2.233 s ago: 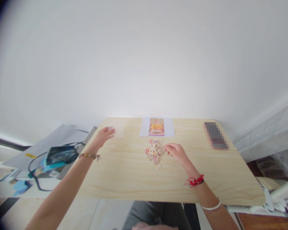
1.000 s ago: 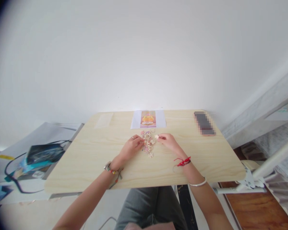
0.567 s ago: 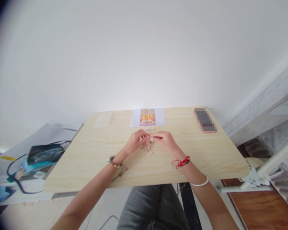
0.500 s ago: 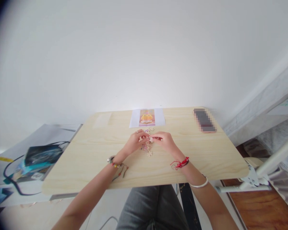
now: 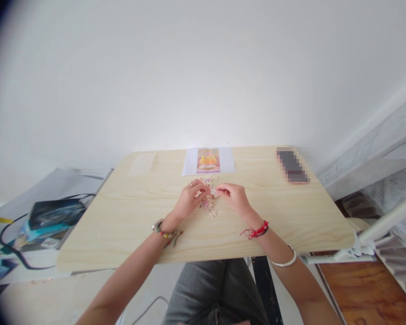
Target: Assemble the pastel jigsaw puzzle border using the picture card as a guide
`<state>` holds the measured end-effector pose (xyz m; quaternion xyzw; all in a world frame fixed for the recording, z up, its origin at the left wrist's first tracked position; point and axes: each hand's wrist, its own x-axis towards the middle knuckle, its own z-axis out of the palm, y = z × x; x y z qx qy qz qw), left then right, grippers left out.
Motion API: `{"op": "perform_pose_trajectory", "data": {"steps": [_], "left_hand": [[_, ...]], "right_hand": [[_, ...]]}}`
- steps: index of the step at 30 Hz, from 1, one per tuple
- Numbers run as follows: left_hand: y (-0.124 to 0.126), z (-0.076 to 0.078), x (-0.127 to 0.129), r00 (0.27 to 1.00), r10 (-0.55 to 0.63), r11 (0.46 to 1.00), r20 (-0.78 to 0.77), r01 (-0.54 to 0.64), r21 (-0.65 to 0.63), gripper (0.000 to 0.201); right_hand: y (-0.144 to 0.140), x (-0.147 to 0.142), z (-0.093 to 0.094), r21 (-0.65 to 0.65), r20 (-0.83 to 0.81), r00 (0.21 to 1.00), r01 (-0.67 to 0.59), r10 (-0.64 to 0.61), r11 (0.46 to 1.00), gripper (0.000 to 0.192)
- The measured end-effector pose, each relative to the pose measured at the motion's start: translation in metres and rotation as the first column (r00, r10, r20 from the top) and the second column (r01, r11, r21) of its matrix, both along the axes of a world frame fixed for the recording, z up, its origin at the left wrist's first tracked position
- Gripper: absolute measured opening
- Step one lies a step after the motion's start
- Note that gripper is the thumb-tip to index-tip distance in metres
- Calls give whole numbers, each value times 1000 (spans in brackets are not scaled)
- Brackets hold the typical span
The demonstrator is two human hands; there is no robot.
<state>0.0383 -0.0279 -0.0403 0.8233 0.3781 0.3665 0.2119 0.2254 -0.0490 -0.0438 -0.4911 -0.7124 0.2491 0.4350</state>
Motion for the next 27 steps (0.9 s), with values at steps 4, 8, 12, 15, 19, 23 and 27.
{"op": "perform_pose_trajectory", "data": {"steps": [4, 8, 12, 15, 19, 23, 27], "left_hand": [[-2, -2, -1, 1000, 8, 999, -30, -7, 39, 11], [-3, -3, 4, 997, 13, 998, -72, -9, 63, 12], [0, 1, 16, 963, 45, 993, -267, -14, 115, 14], [5, 3, 25, 920, 99, 991, -380, -55, 125, 14], [8, 1, 30, 897, 158, 987, -413, -137, 80, 11], [2, -3, 26, 904, 161, 987, -395, -140, 82, 8], [3, 0, 14, 912, 246, 969, -328, -223, 106, 12]], "right_hand": [[-2, 0, 1, 104, 136, 991, -12, -2, 994, 13], [-2, 5, 5, 157, 334, 942, -88, 31, 984, 19], [2, 24, 7, 140, 474, 880, -110, 32, 984, 20], [8, 45, 0, 108, 473, 881, -62, 4, 992, 17], [18, 66, -15, 56, 449, 891, 45, -65, 997, 13], [22, 72, -21, 18, 450, 890, 73, -73, 997, 13], [15, 62, -14, 38, 467, 880, 70, -79, 997, 14]]}}
